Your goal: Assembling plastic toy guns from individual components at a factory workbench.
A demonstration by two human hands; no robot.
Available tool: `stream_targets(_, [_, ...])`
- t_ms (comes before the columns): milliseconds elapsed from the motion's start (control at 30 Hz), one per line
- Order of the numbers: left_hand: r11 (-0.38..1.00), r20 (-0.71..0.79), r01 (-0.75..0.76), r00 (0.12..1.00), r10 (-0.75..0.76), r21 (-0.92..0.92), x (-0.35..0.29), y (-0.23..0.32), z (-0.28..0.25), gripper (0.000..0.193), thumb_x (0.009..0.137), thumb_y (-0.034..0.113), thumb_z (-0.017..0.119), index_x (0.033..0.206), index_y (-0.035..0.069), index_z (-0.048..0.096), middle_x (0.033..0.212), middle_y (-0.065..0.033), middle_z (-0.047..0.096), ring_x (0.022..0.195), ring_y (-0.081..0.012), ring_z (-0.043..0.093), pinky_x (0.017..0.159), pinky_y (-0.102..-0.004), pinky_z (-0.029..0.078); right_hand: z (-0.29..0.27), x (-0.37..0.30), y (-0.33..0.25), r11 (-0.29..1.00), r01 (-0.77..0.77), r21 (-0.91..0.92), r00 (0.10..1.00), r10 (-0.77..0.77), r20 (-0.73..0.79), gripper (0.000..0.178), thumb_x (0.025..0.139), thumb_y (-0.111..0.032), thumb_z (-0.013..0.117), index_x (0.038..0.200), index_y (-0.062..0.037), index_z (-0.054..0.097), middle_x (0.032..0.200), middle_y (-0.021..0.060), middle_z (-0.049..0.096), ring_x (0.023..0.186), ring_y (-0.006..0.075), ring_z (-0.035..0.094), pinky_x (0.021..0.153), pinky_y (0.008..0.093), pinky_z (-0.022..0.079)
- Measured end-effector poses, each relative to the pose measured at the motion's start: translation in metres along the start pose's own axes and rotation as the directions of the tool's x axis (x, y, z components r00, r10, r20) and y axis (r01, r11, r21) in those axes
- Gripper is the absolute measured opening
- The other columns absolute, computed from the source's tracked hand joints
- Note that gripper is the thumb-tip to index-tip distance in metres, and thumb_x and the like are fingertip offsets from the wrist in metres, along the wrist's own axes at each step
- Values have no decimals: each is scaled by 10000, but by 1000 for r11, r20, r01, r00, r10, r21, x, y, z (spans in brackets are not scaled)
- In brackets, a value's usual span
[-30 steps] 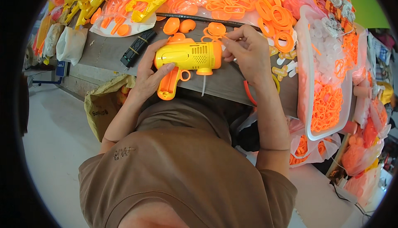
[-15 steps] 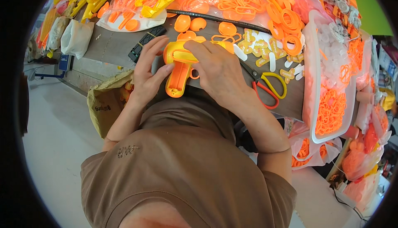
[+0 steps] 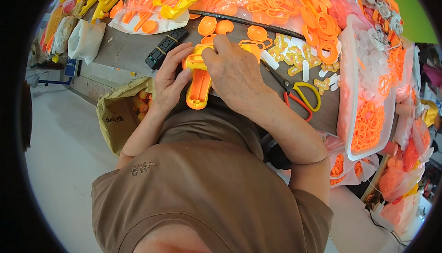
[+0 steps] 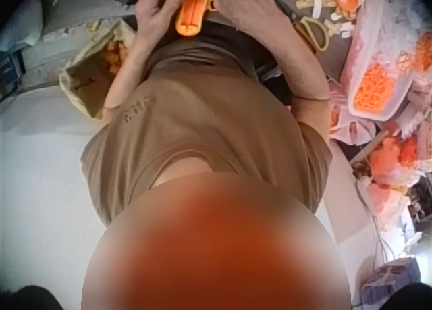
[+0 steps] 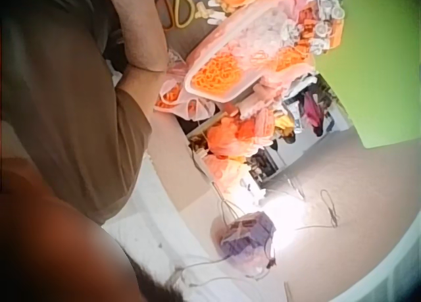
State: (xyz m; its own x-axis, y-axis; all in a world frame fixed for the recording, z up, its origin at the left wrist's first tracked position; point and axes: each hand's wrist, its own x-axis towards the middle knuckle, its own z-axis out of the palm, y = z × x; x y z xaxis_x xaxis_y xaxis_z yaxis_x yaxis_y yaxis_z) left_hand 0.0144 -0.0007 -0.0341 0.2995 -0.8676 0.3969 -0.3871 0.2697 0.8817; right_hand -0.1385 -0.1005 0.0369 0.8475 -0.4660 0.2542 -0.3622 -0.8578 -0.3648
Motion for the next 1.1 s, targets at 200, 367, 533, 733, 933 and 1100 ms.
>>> stream_targets(200, [986,-123,97,986,-114,-137,2,-6,10,209,869,81,590,1057,3,639,1117,-142,569,982,-180,561,831,-267,447,-3,0,7,992,-10,128,1000,9,11,110,740,12,584,821,-4,512,851,107,506,742,298,561,631,384,457])
stream_targets(367, [971,-106,113,985,-137,-210,1,-7,10,212,870,79,591,1062,4,638,1129,-129,563,971,-151,552,786,-242,459,-7,1,13,972,-9,233,998,-4,58,128,736,13,592,839,-2,519,851,117,524,765,304,568,665,386,457])
stream_targets(533, [966,-86,126,985,-148,-224,2,-6,8,219,883,83,571,1079,1,627,1142,-122,554,961,-135,548,751,-227,465,-5,1,12,953,18,302,999,-3,-50,209,727,20,591,934,-2,563,845,124,536,785,305,570,679,378,462])
stream_targets(733, [984,-72,71,994,-84,-163,2,-8,6,235,895,91,549,1099,-5,612,1157,-123,548,1003,-146,528,831,-251,436,-2,1,11,986,32,166,999,-35,11,291,687,42,606,973,-5,579,880,117,532,826,295,564,696,367,461])
stream_targets(933, [968,-68,110,989,-129,-225,3,-3,10,233,867,79,583,1080,-11,616,1154,-128,551,1019,-159,528,861,-258,422,1,1,9,989,56,134,998,-54,-16,271,658,54,613,920,-1,575,858,120,510,807,301,551,675,372,456])
stream_targets(1100, [982,-127,103,984,-124,-161,0,-4,12,225,816,20,627,1037,-23,625,1138,-124,557,1009,-151,531,852,-248,425,8,0,3,982,69,178,995,-54,-85,265,647,69,579,902,-1,567,834,125,491,784,300,542,653,378,454])
